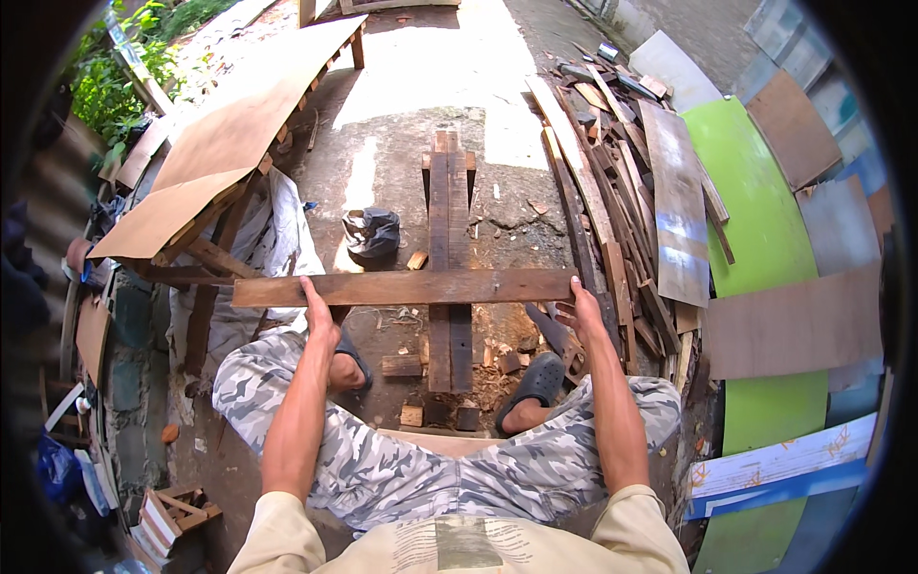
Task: The person sits on the ground and assembles a rectangular wooden frame by placing planks on supports, hammering nails, and sawing a plank to size. The person uses a hammer and a hand saw to join and cut the wood pieces.
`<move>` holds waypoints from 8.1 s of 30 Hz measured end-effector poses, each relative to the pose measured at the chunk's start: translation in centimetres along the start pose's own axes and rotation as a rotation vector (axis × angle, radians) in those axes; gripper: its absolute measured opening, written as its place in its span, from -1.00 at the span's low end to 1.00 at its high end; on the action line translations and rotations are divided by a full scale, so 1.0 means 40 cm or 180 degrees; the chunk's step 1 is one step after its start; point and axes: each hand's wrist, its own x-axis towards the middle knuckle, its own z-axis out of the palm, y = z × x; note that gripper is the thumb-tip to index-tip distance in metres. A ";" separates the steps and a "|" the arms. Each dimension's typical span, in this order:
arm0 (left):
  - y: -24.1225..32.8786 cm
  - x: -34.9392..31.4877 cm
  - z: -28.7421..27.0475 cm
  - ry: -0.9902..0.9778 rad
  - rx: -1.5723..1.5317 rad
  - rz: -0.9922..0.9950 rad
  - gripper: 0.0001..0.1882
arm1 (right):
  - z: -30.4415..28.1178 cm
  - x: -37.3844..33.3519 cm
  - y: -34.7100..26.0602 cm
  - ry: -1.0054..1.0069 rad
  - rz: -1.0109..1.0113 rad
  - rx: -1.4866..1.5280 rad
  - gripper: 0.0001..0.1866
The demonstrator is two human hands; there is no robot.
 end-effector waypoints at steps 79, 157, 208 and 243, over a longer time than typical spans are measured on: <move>0.046 -0.032 0.064 -0.0113 0.0045 0.0134 -0.16 | -0.048 -0.146 -0.148 0.1018 -0.0235 -0.1738 -0.03; -0.058 -0.058 0.064 0.0623 0.1000 0.0550 0.00 | 0.167 -0.157 -0.088 -0.0393 -0.1752 -0.4892 0.24; 0.052 -0.140 0.200 -0.2057 -0.2494 0.0436 -0.10 | 0.130 -0.383 -0.058 0.0224 -0.3589 -0.4194 -0.21; 0.222 -0.186 0.314 -0.0783 -0.1083 0.0021 -0.07 | 0.227 -0.438 0.000 0.0854 -0.4375 -0.3960 -0.10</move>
